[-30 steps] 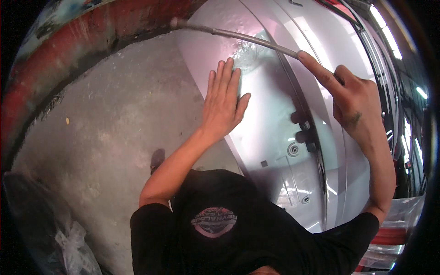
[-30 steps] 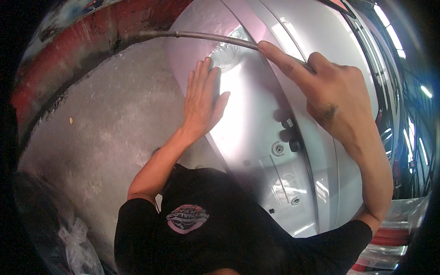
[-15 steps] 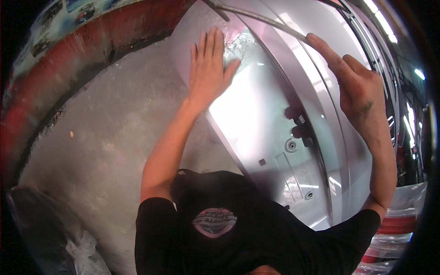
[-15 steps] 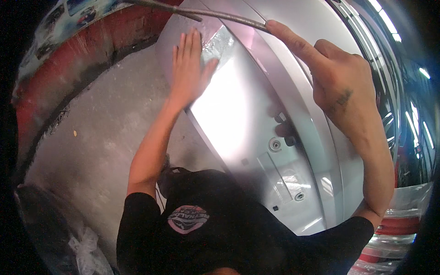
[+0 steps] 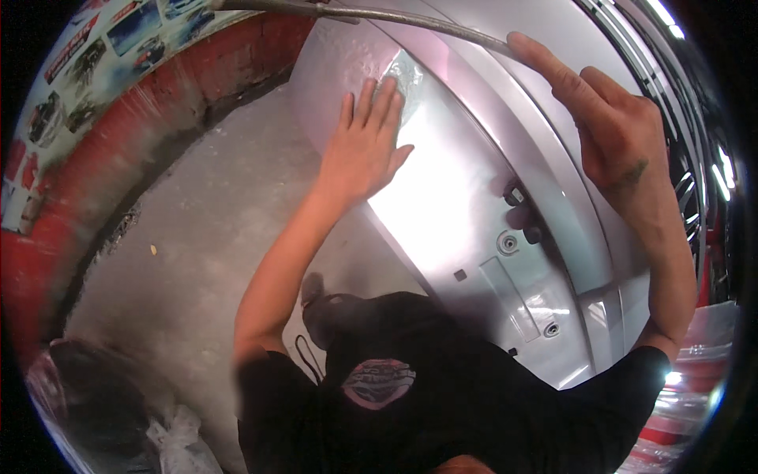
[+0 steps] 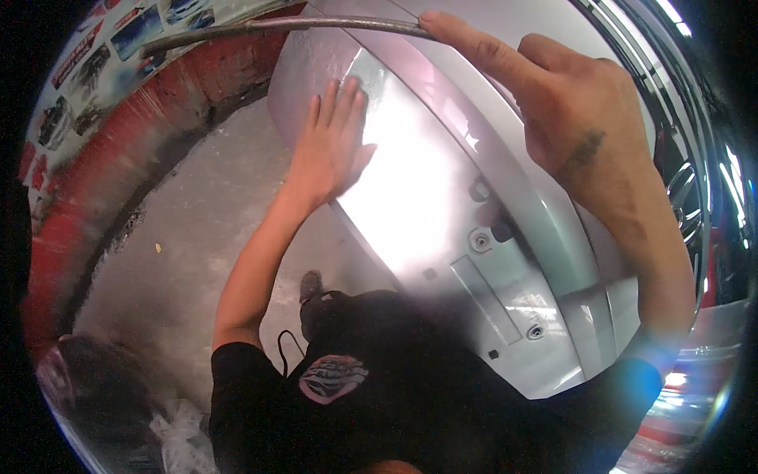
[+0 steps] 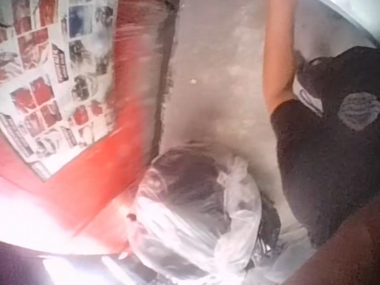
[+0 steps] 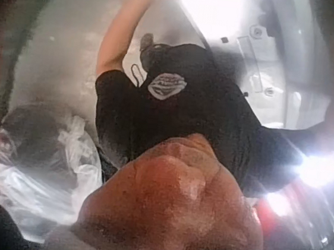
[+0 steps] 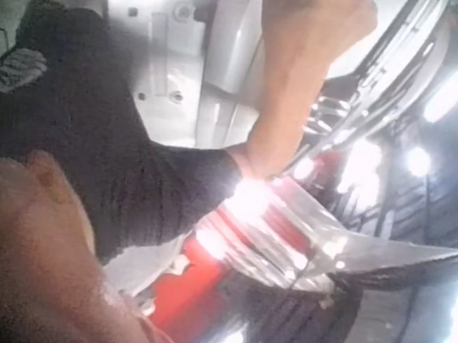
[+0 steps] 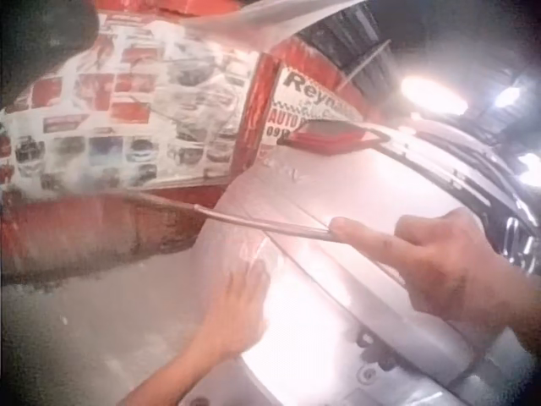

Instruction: The person applies a clear protective film to the rear bumper of a silver car. They use a squeegee tool to smooth the film and remove bubbles, working methodically across the surface.

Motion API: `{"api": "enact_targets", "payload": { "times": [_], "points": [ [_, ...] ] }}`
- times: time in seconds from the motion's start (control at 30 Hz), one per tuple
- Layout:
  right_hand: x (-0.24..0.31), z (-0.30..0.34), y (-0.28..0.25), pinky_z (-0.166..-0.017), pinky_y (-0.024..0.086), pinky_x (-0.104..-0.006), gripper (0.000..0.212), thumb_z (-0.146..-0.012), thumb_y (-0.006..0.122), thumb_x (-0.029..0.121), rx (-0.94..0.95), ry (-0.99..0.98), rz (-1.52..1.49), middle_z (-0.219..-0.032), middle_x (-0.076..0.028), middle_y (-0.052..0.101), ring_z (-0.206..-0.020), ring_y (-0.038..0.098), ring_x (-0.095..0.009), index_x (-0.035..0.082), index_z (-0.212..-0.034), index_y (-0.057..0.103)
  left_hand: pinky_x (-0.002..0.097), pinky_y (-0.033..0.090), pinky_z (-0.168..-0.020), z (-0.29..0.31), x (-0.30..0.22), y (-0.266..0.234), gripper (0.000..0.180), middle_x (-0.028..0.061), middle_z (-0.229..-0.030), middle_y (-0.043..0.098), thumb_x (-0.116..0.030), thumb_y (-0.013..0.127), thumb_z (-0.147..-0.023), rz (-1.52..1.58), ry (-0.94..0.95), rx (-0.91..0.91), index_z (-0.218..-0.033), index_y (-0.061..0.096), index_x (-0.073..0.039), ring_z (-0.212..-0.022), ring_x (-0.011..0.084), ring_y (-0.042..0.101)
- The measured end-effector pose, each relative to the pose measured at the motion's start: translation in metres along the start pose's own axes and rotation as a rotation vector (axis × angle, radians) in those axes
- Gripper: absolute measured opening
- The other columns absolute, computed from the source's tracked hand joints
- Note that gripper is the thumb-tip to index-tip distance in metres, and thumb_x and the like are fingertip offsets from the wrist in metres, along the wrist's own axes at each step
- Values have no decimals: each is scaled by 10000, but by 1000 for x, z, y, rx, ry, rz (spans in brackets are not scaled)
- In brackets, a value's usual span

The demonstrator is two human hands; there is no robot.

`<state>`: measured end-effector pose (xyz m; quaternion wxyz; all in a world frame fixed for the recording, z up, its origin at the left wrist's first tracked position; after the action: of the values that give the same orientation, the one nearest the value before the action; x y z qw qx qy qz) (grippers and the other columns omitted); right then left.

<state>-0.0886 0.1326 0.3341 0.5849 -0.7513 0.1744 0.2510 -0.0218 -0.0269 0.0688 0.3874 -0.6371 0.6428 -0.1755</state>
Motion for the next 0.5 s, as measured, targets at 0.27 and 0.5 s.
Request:
{"api": "enact_targets", "payload": {
  "times": [0.27, 0.5],
  "points": [
    [5, 1, 6, -493, 489, -338, 818, -843, 613, -171, -32, -24, -20, -681, -47, 560, -545, 560, -158, 259, -1537, 564, 631, 222, -1248, -26, 2, -3, 803, 175, -1684, 337, -507, 609, -978, -98, 128, 6, -1550, 429, 27, -1576, 337, 287],
    [1, 12, 8, -476, 453, -347, 831, -843, 586, -174, 2, 30, -28, -676, -56, 532, -528, 530, -155, 261, -1550, 545, 644, 230, -1237, -20, -2, 2, 806, 168, -1689, 330, -507, 612, -987, -106, 23, -33, -1548, 430, 42, -1580, 344, 274]
  ]
}}
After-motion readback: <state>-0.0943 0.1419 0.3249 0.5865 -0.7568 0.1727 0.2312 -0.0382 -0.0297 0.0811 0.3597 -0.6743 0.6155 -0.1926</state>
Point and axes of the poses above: each hand's wrist, its own z-axis away from the middle knuckle, its own y-axis out of the palm, x = y × z, the point moved 4 cm from there along -z, towards the middle knuckle
